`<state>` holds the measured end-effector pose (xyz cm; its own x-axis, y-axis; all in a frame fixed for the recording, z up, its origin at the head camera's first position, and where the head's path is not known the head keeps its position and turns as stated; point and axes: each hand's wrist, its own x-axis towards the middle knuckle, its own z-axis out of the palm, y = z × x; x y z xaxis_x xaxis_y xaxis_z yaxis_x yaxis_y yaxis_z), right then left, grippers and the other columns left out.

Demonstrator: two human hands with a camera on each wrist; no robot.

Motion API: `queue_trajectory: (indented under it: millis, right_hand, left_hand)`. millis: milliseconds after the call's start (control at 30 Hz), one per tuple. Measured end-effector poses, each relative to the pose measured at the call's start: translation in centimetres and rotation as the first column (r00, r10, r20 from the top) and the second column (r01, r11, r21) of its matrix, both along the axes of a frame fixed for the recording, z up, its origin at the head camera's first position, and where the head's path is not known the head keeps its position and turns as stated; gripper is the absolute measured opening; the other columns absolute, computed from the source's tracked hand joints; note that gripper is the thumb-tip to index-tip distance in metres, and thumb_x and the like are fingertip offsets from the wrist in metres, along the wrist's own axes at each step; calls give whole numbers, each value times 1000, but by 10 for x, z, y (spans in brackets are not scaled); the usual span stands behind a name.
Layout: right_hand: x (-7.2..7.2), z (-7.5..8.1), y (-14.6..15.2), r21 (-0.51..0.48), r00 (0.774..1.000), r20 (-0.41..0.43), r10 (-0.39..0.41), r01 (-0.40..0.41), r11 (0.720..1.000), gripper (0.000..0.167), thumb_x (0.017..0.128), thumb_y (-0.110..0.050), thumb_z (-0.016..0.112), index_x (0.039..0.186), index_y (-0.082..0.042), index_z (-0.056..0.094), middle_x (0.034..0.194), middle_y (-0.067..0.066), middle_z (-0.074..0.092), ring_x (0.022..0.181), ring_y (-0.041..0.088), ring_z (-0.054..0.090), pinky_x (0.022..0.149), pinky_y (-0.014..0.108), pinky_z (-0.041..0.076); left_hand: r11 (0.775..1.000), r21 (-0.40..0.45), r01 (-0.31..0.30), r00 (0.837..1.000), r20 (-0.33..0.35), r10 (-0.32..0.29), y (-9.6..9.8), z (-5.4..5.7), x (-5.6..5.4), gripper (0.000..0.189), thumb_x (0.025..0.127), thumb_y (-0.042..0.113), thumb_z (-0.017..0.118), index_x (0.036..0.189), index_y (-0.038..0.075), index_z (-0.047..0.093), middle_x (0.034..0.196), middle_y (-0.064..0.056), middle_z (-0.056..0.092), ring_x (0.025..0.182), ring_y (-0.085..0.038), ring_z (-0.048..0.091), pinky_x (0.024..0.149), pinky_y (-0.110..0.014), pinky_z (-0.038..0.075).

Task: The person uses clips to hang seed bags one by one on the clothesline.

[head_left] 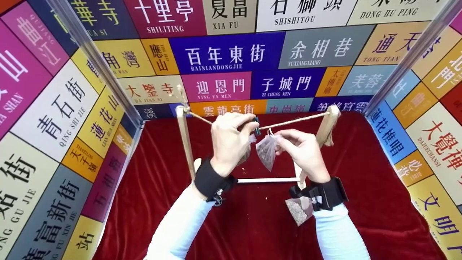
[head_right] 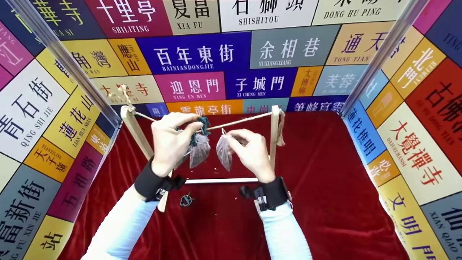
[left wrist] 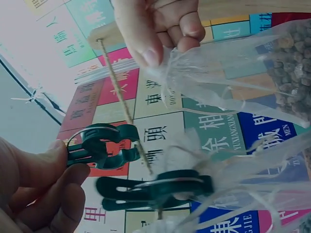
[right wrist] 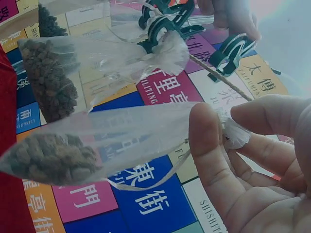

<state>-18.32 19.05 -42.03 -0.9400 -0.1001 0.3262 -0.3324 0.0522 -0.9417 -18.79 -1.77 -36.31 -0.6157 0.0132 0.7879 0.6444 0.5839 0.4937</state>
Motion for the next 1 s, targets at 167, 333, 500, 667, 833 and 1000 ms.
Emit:
queue_trajectory:
  millis: [167,333,500,667,833,1000]
  right_hand:
    - [-2,-7,-5,-30,1000,21,-1,2,1000,15,95,7,67,107,11,74,87,19,75,68,17,70,64,33,61]
    - [-6,-11,-10,-57,1000,30,0,2,998,14,95,7,67,106,11,74,90,20,76,69,17,72,65,33,61]
    - [-11,-5,-16,-36,999,-20,-30,29,999,12,94,3,70,103,9,75,84,18,74,70,21,72,63,32,60]
    - [-16,4,-24,-23,997,-60,-51,50,998,12,93,6,70,104,10,73,91,12,76,72,18,71,63,30,59]
    - [-18,9,-31,-54,998,-60,-23,20,998,13,92,8,70,104,13,72,94,7,76,75,13,71,67,28,59]
    - [-17,11,-32,-57,999,-39,-19,17,998,12,91,6,73,102,11,74,92,3,77,76,12,70,68,24,57]
  left_hand:
    - [996,-80,-47,999,19,49,1,-5,0,12,84,16,84,92,7,84,86,-6,78,77,-25,68,74,-40,46]
    - [988,-131,-80,997,-5,80,0,-9,-2,12,82,18,85,90,9,84,83,-3,78,75,-25,62,74,-44,41]
    - [987,-131,-89,996,-20,87,1,-8,-4,12,82,20,86,89,11,85,82,-1,78,75,-24,61,73,-45,38]
    - [989,-118,-89,996,0,90,2,-6,-3,12,83,21,86,90,12,85,83,-1,79,74,-24,60,73,-46,37]
    - [990,-98,-102,995,3,103,1,-8,-3,15,82,24,86,90,12,85,83,-1,79,72,-23,60,73,-46,37]
    - [986,-106,-130,991,-16,130,2,-9,-3,15,82,26,85,89,14,85,83,0,79,72,-22,61,73,-46,38]
